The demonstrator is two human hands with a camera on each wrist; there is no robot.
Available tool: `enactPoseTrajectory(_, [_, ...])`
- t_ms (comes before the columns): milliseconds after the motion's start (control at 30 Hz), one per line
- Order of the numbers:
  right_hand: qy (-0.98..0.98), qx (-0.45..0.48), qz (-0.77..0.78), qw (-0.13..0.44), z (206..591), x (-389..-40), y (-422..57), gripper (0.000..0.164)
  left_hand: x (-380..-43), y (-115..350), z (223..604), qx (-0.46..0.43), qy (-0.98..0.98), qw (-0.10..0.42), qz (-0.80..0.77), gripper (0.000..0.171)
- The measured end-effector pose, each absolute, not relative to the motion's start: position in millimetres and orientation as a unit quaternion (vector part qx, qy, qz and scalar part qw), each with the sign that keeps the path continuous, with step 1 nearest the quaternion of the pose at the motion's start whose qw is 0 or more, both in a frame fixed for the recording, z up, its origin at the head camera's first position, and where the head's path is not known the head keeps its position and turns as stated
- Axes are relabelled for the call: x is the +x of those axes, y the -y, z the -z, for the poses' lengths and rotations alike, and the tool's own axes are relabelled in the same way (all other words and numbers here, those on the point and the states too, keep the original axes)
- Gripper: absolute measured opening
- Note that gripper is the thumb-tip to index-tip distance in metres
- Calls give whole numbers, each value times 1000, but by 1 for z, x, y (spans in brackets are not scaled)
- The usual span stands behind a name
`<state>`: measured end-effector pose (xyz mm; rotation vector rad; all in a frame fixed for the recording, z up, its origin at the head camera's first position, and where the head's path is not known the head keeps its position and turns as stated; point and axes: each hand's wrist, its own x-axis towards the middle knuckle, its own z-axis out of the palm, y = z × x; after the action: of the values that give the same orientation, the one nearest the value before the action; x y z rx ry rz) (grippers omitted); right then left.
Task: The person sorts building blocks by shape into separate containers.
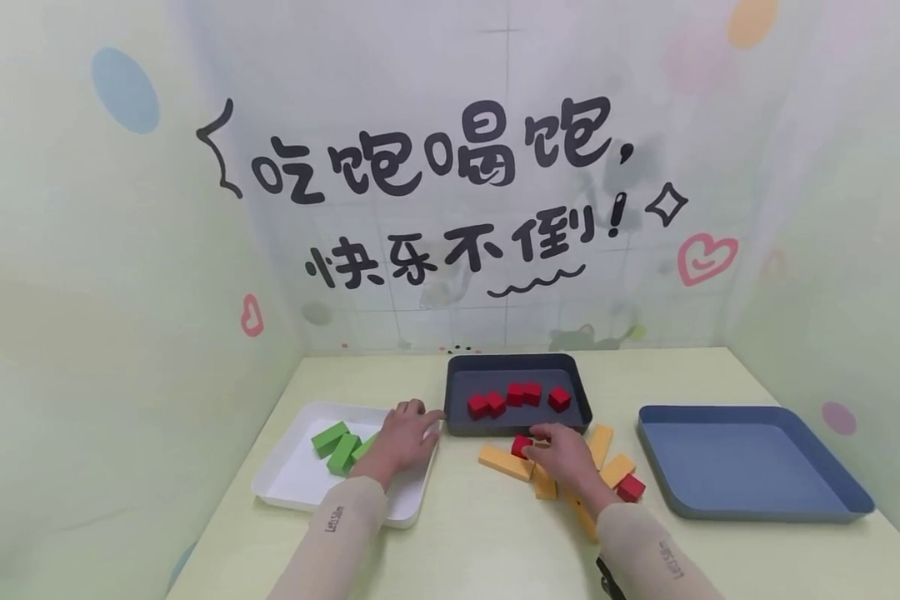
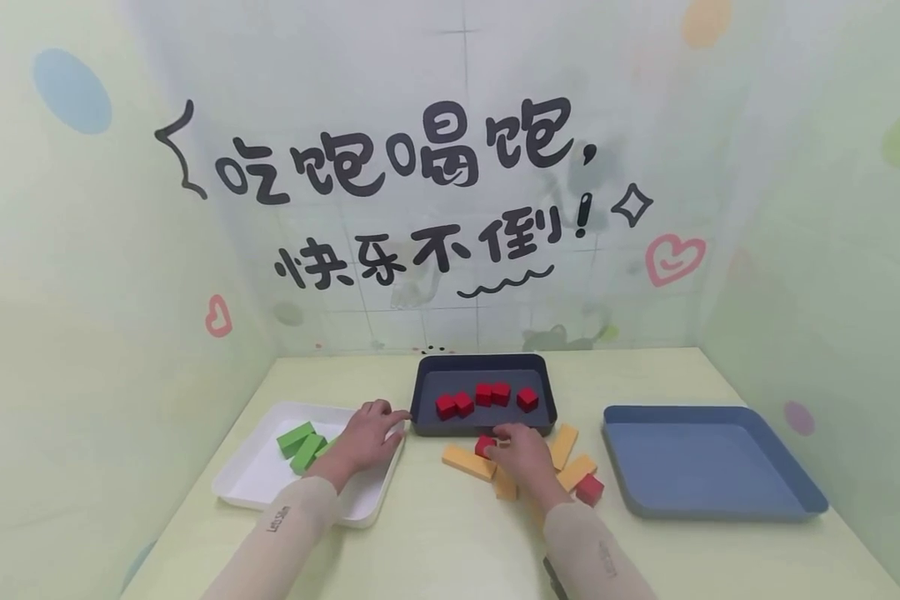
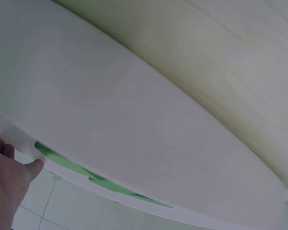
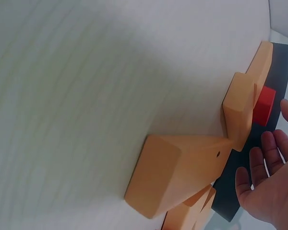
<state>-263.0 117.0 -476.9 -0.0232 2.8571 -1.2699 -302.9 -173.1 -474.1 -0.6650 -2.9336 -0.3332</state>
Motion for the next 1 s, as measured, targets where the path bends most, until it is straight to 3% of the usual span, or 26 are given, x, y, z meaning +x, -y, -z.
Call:
enactPoseTrajectory(333, [-934,-1,357,21,482,-268,-112,43,-303,173,475,-211,969,42,119,40])
enactPoseTrajectory(1000, [-944,-17,329,24,477,-270,-108,40,-303,174,477,-225,965,67,114,36])
